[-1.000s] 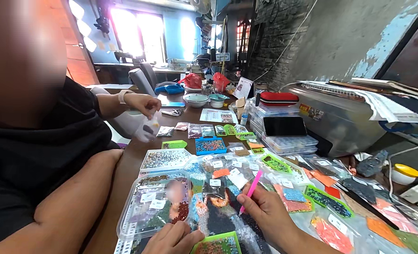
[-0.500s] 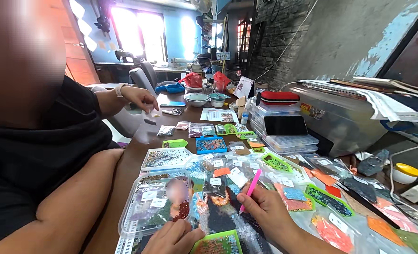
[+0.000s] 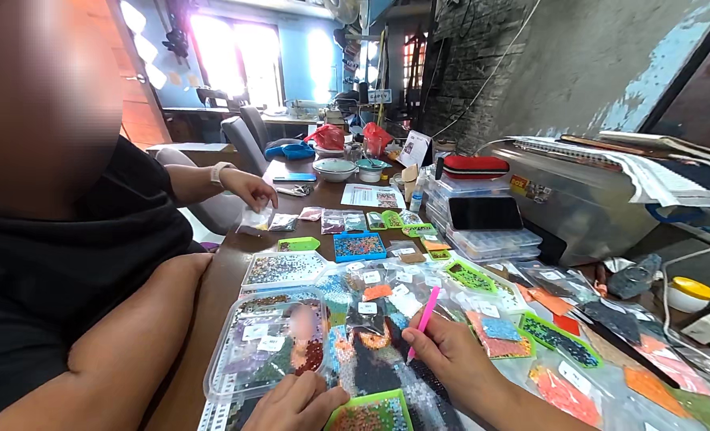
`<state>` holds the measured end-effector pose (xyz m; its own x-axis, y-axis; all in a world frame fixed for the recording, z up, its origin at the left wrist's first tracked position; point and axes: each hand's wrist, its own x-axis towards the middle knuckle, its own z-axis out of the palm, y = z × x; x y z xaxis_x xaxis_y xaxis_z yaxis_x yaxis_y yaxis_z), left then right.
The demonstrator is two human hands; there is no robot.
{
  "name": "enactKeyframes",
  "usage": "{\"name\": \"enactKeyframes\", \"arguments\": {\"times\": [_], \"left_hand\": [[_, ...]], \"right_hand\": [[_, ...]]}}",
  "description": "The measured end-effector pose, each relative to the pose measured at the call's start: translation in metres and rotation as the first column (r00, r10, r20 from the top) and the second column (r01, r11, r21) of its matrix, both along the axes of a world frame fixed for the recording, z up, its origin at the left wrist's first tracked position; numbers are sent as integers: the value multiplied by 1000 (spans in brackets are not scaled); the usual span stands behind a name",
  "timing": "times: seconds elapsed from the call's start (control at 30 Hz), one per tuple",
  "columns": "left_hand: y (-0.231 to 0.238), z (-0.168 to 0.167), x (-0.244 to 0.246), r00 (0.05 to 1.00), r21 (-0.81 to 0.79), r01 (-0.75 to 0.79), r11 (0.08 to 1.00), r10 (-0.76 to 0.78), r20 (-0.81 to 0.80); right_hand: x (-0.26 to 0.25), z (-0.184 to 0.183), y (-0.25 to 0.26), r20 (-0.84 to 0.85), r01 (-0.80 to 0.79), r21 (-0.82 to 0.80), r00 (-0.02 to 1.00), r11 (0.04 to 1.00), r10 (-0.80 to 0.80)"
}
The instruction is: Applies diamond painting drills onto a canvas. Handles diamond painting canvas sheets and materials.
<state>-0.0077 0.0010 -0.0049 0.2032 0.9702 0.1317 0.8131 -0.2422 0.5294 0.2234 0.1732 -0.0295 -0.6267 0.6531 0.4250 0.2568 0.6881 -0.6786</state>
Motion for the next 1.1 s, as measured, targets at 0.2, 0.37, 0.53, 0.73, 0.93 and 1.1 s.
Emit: {"name": "enactKeyframes", "arguments": {"times": [0.2, 0.37, 0.53, 0.73, 0.93, 1.1], "left_hand": [[0, -1, 0, 1000, 6, -2, 1000, 2, 8], [-1, 0, 0, 1000, 7, -7, 1000, 7, 6], [-1, 0, 2, 1000, 15, -12, 1000, 12, -24], [0, -7, 1, 1000, 81, -7, 997, 8, -8], [0, -9, 1, 1000, 116, -1, 993, 1, -6], [0, -8, 2, 1000, 99, -12, 995, 11, 5]], "right_hand": [[3, 6, 6, 71, -104, -3, 992, 995, 103], [5, 1, 9, 44, -157, 42, 987, 987, 155], [5, -3, 7, -36, -124, 57, 991, 991, 126], [-2, -2, -7, -258, -189, 6, 948, 982, 184], [-1, 2, -18, -289, -445, 57, 849, 894, 442], [1, 18, -27, -258, -452, -190, 880, 872, 400]]}}
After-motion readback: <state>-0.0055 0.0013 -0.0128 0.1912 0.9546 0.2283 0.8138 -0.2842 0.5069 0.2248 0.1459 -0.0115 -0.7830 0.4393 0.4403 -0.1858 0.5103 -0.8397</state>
